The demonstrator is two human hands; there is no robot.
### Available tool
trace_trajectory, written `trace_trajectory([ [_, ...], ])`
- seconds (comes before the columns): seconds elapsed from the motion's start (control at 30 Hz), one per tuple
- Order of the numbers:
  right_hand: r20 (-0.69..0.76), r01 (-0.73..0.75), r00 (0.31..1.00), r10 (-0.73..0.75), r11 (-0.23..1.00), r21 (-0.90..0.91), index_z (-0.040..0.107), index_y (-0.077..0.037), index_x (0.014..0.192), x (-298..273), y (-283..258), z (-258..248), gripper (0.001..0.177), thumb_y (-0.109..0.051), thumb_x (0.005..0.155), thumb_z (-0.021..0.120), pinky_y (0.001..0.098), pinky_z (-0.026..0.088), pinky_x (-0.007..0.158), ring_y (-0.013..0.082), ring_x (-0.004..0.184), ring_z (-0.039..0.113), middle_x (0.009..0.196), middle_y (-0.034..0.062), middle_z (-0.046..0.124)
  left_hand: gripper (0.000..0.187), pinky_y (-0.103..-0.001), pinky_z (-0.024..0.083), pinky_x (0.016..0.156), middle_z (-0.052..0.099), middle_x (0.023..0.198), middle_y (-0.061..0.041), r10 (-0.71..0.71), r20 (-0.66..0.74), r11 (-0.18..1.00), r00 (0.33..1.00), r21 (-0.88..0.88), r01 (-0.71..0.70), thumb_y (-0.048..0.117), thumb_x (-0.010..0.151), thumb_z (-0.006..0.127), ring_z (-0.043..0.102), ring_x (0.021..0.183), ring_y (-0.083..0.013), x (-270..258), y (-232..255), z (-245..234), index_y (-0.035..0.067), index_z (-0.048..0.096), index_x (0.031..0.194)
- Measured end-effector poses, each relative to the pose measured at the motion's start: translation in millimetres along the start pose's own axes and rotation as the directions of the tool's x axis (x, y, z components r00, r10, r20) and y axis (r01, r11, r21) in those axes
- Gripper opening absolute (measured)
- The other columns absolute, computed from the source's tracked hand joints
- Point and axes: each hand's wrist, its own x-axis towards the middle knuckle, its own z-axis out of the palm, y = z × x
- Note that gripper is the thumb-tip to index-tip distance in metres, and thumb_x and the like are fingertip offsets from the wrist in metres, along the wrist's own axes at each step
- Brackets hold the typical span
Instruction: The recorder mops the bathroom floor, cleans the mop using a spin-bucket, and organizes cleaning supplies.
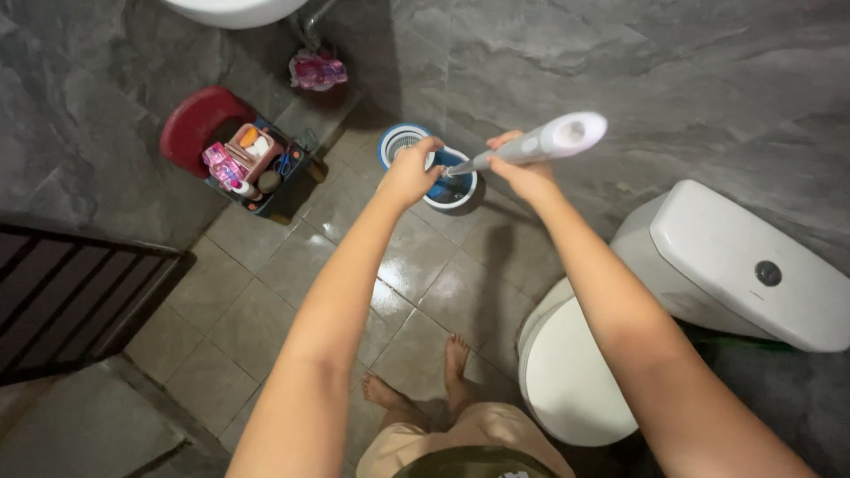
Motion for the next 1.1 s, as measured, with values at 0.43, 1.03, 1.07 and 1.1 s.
trace_trajectory([
  [0.43, -0.198, 0.065, 0.974, -0.111, 0.972, -0.225, 0.067, -0.006, 0.102, 18, -58, 19, 0.028, -0.006, 0.079, 0.083, 0.0327, 0.056, 0.084, 0.0160, 0.095, 0.068, 0.100, 0.0050, 0.070, 0.041, -0.040, 0.052, 0.102, 0.071, 0.124, -0.019, 0.021, 0.045, 0.997, 0.999, -0.071, -0.017, 0.007, 0.085, 0.074, 0.067, 0.121, -0.0338, -8, -21, 2, 0.004, 0.063, 0.125],
  [1.03, -0.089, 0.037, 0.995, -0.040, 0.999, -0.038, 0.065, -0.009, 0.108, 5, 41, 29, 0.026, -0.007, 0.088, 0.081, 0.0333, 0.053, 0.099, 0.0172, 0.115, 0.066, 0.112, 0.0029, 0.070, 0.039, -0.040, 0.053, 0.098, 0.072, 0.121, -0.018, -0.073, 0.064, 0.996, 0.995, -0.050, 0.076, 0.009, 0.086, 0.073, 0.068, 0.116, -0.0339, -14, -20, 8, 0.004, 0.065, 0.123],
  [1.07, -0.101, -0.053, 0.994, 0.041, 0.991, -0.122, 0.066, -0.009, 0.106, 8, 34, 31, 0.025, -0.009, 0.086, 0.082, 0.0325, 0.053, 0.091, 0.0165, 0.104, 0.067, 0.105, 0.0021, 0.070, 0.040, -0.041, 0.053, 0.099, 0.072, 0.121, -0.018, -0.077, 0.075, 0.996, 0.994, -0.047, 0.081, 0.009, 0.085, 0.074, 0.068, 0.116, -0.0341, -16, -23, 11, 0.004, 0.065, 0.124],
  [1.1, -0.118, -0.136, 0.986, 0.114, 0.969, -0.206, 0.067, -0.010, 0.104, 15, 26, 31, 0.024, -0.011, 0.085, 0.083, 0.0317, 0.054, 0.083, 0.0157, 0.093, 0.067, 0.097, 0.0013, 0.070, 0.042, -0.041, 0.053, 0.099, 0.073, 0.121, -0.019, -0.076, 0.081, 0.996, 0.994, -0.043, 0.080, 0.008, 0.083, 0.074, 0.068, 0.116, -0.0342, -15, -26, 13, 0.004, 0.064, 0.124],
])
